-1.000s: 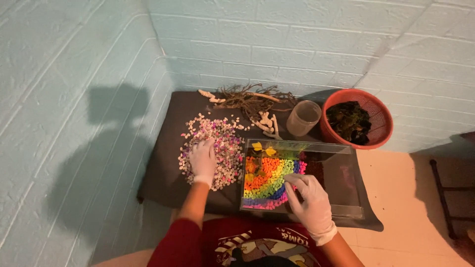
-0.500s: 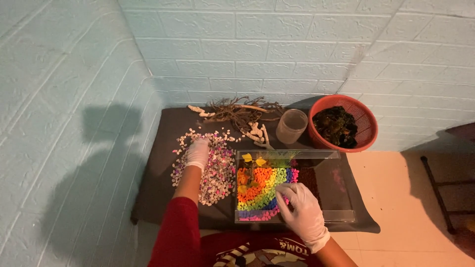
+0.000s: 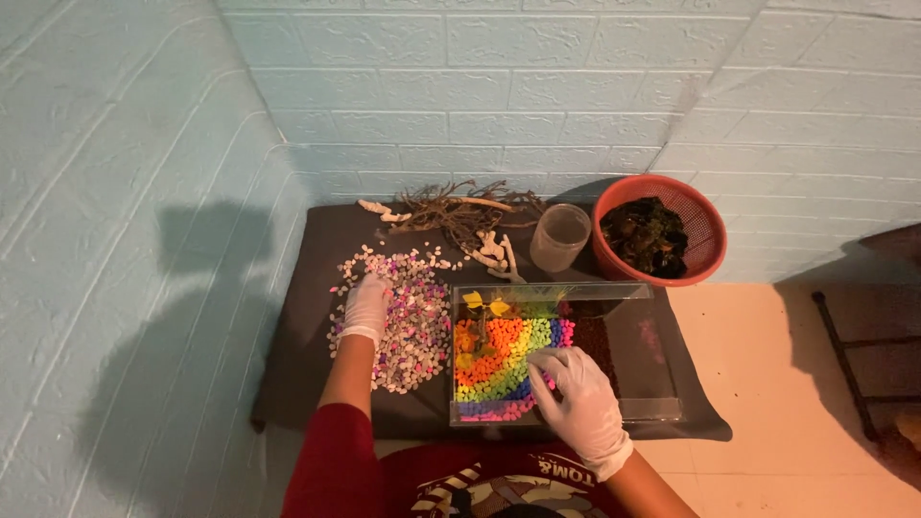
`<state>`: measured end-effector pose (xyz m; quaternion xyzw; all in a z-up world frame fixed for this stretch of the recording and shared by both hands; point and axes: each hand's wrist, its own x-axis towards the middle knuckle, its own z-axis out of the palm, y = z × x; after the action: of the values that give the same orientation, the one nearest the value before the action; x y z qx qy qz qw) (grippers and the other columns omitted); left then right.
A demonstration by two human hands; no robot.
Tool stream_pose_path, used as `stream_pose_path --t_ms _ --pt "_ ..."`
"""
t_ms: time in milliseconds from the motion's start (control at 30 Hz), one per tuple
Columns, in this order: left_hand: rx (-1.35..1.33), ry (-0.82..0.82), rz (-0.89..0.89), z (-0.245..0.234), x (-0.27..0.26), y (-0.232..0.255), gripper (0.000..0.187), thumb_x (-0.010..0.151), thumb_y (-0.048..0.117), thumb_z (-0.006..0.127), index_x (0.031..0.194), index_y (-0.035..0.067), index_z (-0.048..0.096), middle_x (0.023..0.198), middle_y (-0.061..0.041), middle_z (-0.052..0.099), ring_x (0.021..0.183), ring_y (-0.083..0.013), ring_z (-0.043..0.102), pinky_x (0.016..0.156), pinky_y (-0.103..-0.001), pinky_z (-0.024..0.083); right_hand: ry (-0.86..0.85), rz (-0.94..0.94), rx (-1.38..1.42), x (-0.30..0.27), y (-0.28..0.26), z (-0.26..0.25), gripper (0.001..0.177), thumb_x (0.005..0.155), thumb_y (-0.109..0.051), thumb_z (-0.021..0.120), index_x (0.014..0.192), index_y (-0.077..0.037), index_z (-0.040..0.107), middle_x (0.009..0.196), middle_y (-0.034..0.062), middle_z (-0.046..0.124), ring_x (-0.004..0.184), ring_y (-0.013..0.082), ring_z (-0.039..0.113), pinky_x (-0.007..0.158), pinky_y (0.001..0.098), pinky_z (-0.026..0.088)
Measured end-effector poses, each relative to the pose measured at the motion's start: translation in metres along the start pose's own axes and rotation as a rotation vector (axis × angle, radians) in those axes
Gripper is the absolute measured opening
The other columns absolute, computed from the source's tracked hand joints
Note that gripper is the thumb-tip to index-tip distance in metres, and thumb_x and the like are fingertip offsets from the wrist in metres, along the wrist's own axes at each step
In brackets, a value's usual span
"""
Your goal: The person places multi-colored gravel into a clear plastic container by hand, sorting them to create a rainbow pattern.
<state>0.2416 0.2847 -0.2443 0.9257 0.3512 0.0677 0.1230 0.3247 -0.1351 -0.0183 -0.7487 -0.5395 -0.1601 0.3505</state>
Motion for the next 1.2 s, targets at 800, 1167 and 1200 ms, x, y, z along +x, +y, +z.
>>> stream_pose_path --t_ms 800,1167,1200 --pt "-0.839 0.281 0.165 -0.226 -0.187 0.224 0.008 0.095 0.013 0.073 0.103 0.015 0.075 0.094 -0.003 0.071 0.095 -0.0194 0.068 0.09 -0.033 0.057 -0.261 0.66 0.826 0.088 -0.015 -0.058 0.017 0.085 -0.007 0.081 0.1 0.0 0.08 0.085 0.0154 0.079 0.083 0.0213 0.072 0.083 0.0408 0.06" --pt "-0.77 0.347 0.384 -0.19 -0.184 0.278 0.019 0.089 0.009 0.077 0.105 0.018 0.07 0.094 0.0 0.067 0.09 -0.0203 0.072 0.08 -0.033 0.061 -0.47 0.758 1.083 0.074 0.043 -0.041 0.025 0.075 0.008 0.086 0.096 0.001 0.075 0.085 0.0126 0.077 0.074 0.0162 0.072 0.072 0.029 0.06" --pt "-0.752 0.325 0.399 -0.186 -0.184 0.279 0.018 0.089 0.012 0.078 0.105 0.019 0.07 0.093 0.001 0.067 0.09 -0.0202 0.072 0.079 -0.034 0.061 -0.51 0.729 1.094 0.072 0.051 -0.042 0.023 0.076 0.009 0.085 0.094 0.0 0.074 0.085 0.0156 0.077 0.072 0.0189 0.072 0.07 0.0306 0.058"
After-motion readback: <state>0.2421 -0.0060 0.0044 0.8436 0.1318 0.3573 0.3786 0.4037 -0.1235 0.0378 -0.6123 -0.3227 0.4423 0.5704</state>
